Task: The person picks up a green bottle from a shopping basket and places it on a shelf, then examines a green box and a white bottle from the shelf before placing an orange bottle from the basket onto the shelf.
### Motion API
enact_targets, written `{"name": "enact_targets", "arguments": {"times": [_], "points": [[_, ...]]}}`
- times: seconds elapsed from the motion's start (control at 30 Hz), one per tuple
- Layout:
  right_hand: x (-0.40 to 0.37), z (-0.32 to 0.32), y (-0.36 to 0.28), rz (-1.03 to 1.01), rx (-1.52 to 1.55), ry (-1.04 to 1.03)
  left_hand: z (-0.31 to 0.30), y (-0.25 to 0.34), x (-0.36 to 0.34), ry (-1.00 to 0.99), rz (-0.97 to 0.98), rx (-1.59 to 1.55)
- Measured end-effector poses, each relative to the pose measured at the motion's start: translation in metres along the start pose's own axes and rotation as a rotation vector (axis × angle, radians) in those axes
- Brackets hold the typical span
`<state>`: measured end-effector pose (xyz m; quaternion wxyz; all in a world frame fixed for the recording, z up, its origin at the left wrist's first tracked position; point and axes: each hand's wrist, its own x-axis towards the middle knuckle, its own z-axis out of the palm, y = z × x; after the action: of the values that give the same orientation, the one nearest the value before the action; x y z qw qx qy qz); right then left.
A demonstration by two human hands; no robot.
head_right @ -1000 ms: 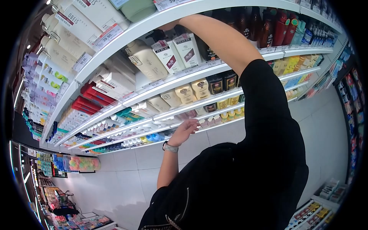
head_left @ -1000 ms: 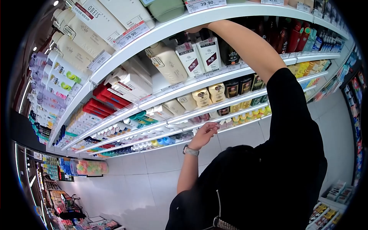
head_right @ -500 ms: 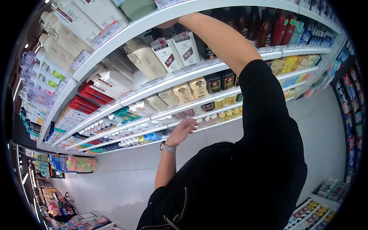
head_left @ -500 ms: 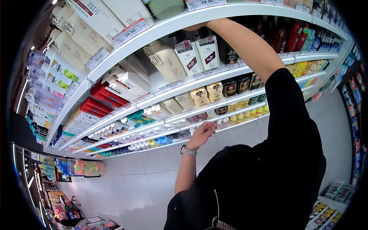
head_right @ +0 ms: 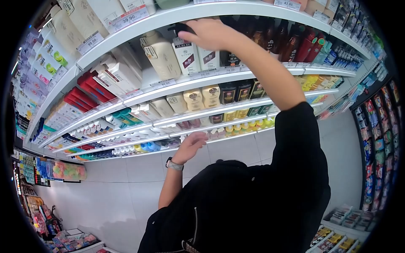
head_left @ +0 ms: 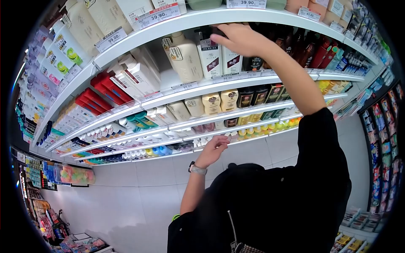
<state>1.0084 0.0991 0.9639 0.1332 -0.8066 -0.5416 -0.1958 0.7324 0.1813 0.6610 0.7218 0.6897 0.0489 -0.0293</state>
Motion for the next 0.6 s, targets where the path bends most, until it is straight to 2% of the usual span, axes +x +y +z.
{"name": "enact_targets", "arguments": {"times": [0.03,0.17,0.23,0.4,0.5,0.57,0.6], "points": [[-0.019,0.009,-0.002,-0.120,-0.127,0.189,0.001,0.001,-0.005,0.000,0.018,-0.007],[-0.095,0.018,-0.050,-0.149,0.237,0.051,0.002,-0.012,-0.014,0.015,0.028,-0.100],[-0.138,0.047,-0.074,-0.030,0.370,-0.129,0.003,-0.031,-0.018,-0.012,0.032,-0.123],[-0.258,0.154,-0.110,0.279,0.782,-0.366,0.018,-0.037,-0.040,-0.020,-0.035,-0.204],[-0.340,0.208,-0.127,0.593,1.033,-0.517,0.011,-0.015,-0.073,0.042,-0.001,0.128],[-0.394,0.228,-0.128,0.862,1.049,-0.580,-0.003,0.040,-0.109,0.245,0.236,0.383],[-0.427,0.243,-0.122,0.988,1.035,-0.606,-0.009,0.090,-0.137,0.381,0.364,0.515]]}}
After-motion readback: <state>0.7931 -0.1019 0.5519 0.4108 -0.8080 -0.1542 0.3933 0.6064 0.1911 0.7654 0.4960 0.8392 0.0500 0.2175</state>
